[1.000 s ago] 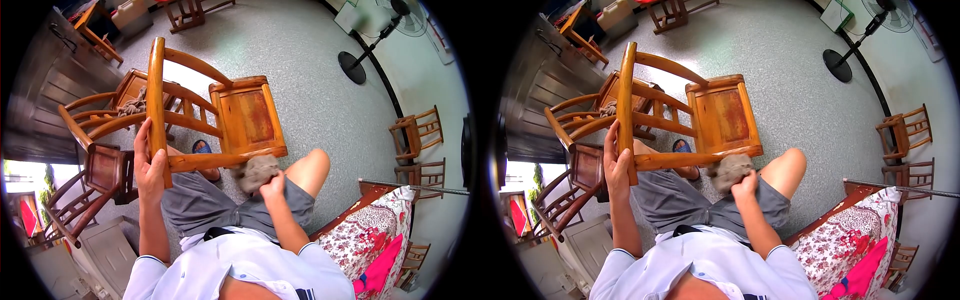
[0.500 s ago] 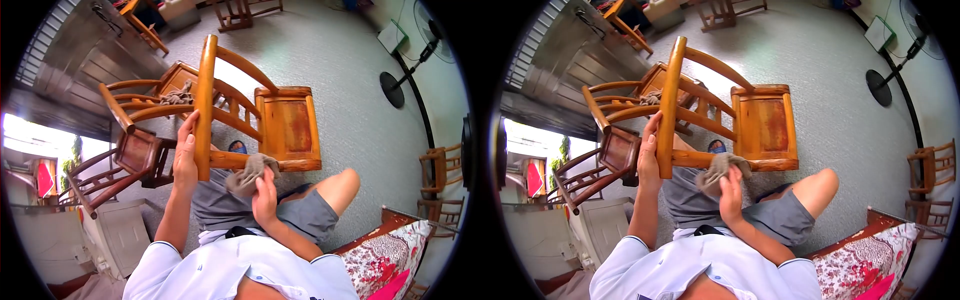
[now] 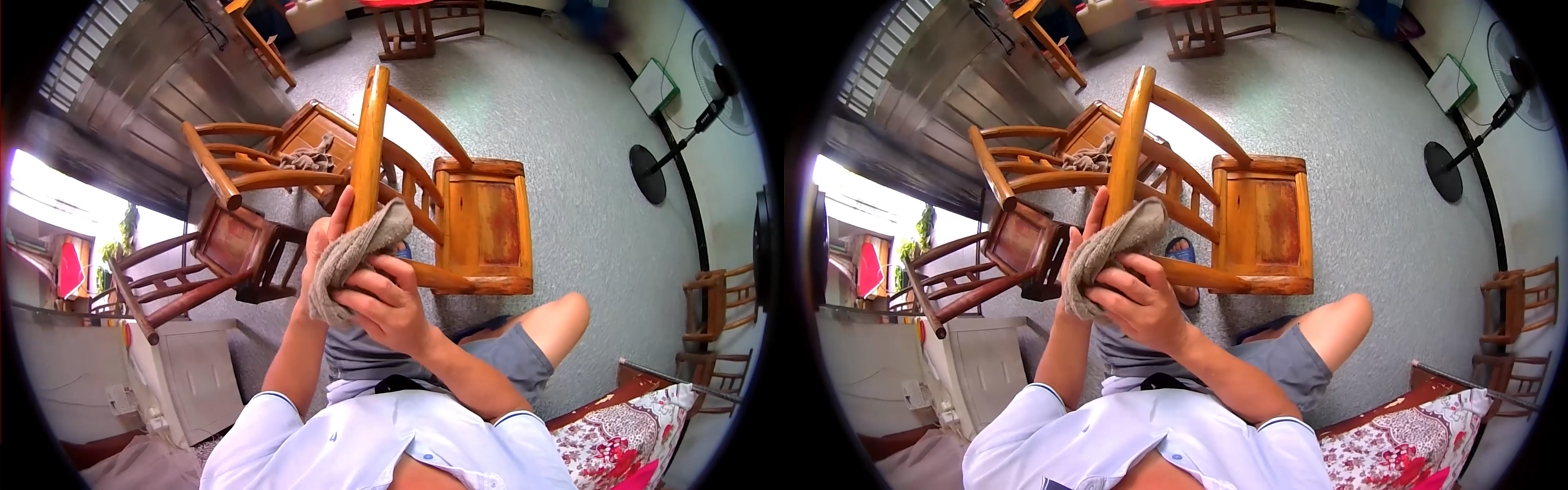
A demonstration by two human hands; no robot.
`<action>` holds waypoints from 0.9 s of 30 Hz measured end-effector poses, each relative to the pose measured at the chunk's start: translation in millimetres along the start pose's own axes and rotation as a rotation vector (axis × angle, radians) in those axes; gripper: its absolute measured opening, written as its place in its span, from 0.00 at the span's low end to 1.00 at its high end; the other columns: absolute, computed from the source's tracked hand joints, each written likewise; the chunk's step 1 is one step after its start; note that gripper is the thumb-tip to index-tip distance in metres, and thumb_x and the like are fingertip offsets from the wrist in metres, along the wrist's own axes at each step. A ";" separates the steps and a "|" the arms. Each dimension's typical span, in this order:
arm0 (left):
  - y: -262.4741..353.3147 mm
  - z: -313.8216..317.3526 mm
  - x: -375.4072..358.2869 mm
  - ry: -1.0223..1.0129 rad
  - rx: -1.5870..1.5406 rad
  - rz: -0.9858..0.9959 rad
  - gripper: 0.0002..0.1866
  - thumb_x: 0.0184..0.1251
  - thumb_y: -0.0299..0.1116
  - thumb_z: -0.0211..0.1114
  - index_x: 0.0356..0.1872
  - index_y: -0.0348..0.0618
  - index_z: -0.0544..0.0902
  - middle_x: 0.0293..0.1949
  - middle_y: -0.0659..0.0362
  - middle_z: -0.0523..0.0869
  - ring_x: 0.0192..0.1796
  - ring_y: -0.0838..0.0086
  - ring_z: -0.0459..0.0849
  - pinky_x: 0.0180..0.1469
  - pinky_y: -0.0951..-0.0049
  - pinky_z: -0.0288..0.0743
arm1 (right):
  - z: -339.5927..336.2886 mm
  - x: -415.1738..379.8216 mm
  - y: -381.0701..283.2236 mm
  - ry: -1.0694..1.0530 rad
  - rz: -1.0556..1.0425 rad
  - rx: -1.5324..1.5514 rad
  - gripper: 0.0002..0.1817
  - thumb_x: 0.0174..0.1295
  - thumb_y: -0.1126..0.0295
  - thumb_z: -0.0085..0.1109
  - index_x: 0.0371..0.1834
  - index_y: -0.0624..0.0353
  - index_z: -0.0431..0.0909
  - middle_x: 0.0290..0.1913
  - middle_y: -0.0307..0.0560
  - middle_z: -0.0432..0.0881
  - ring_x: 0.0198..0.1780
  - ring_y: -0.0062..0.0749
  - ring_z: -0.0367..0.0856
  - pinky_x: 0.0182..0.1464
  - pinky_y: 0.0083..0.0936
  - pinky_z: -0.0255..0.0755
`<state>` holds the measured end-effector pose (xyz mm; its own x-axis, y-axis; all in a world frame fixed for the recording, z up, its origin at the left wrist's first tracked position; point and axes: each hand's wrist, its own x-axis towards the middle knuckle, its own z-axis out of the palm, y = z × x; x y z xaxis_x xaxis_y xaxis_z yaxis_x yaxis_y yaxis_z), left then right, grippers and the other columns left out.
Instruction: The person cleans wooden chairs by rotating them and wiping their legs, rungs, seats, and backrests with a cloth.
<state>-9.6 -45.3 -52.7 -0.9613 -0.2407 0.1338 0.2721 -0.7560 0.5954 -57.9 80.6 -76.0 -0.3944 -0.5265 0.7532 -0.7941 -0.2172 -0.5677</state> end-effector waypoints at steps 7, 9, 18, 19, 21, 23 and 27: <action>-4.1 3.2 -0.4 0.236 0.410 0.022 0.39 0.76 0.54 0.51 0.79 0.49 0.49 0.73 0.47 0.63 0.72 0.59 0.68 0.72 0.58 0.63 | -14.6 -26.3 15.6 0.456 0.789 0.603 0.09 0.71 0.70 0.57 0.50 0.59 0.78 0.47 0.40 0.82 0.48 0.26 0.78 0.55 0.23 0.70; -5.4 -1.0 -0.2 0.222 0.449 0.036 0.38 0.76 0.53 0.51 0.79 0.48 0.49 0.73 0.47 0.64 0.72 0.60 0.68 0.72 0.58 0.64 | -25.8 -38.7 38.3 0.572 0.928 0.724 0.10 0.74 0.67 0.55 0.52 0.60 0.77 0.47 0.38 0.81 0.48 0.21 0.77 0.54 0.20 0.70; -6.1 3.1 0.6 0.240 0.564 0.055 0.34 0.76 0.43 0.49 0.78 0.47 0.52 0.70 0.46 0.69 0.71 0.61 0.70 0.72 0.57 0.63 | -34.5 -93.1 59.0 0.628 1.055 0.584 0.14 0.75 0.61 0.54 0.49 0.61 0.77 0.43 0.34 0.80 0.45 0.15 0.73 0.50 0.16 0.68; -5.7 2.7 0.5 0.238 0.587 0.059 0.34 0.76 0.43 0.49 0.78 0.47 0.52 0.69 0.47 0.70 0.71 0.61 0.70 0.72 0.57 0.63 | -34.2 -98.3 59.8 0.599 1.045 0.578 0.14 0.76 0.62 0.52 0.52 0.61 0.76 0.45 0.34 0.79 0.46 0.15 0.73 0.52 0.16 0.68; -4.6 3.4 1.3 0.246 0.631 0.072 0.34 0.75 0.43 0.50 0.78 0.47 0.53 0.66 0.47 0.73 0.69 0.61 0.73 0.71 0.57 0.64 | -33.8 -102.2 63.1 0.589 1.042 0.570 0.14 0.76 0.62 0.53 0.52 0.61 0.76 0.45 0.34 0.79 0.46 0.15 0.73 0.52 0.16 0.68; -4.6 2.0 1.6 0.236 0.631 0.069 0.34 0.75 0.43 0.50 0.78 0.47 0.53 0.66 0.47 0.74 0.69 0.61 0.73 0.71 0.57 0.65 | -35.2 -103.0 63.2 0.551 1.052 0.555 0.14 0.75 0.62 0.53 0.52 0.61 0.76 0.45 0.34 0.79 0.46 0.15 0.73 0.51 0.16 0.68; -3.5 1.7 2.4 0.224 0.625 0.066 0.35 0.74 0.44 0.53 0.78 0.47 0.54 0.64 0.46 0.76 0.66 0.60 0.75 0.69 0.56 0.67 | -36.8 -97.3 58.8 0.546 1.031 0.580 0.14 0.75 0.62 0.54 0.52 0.61 0.76 0.45 0.33 0.79 0.46 0.14 0.73 0.51 0.15 0.68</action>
<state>-12.9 -42.1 -53.1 -0.8933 -0.4458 0.0577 0.1893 -0.2567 0.9478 -83.3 149.4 -170.4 -0.9440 -0.2920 -0.1538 0.2455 -0.3095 -0.9187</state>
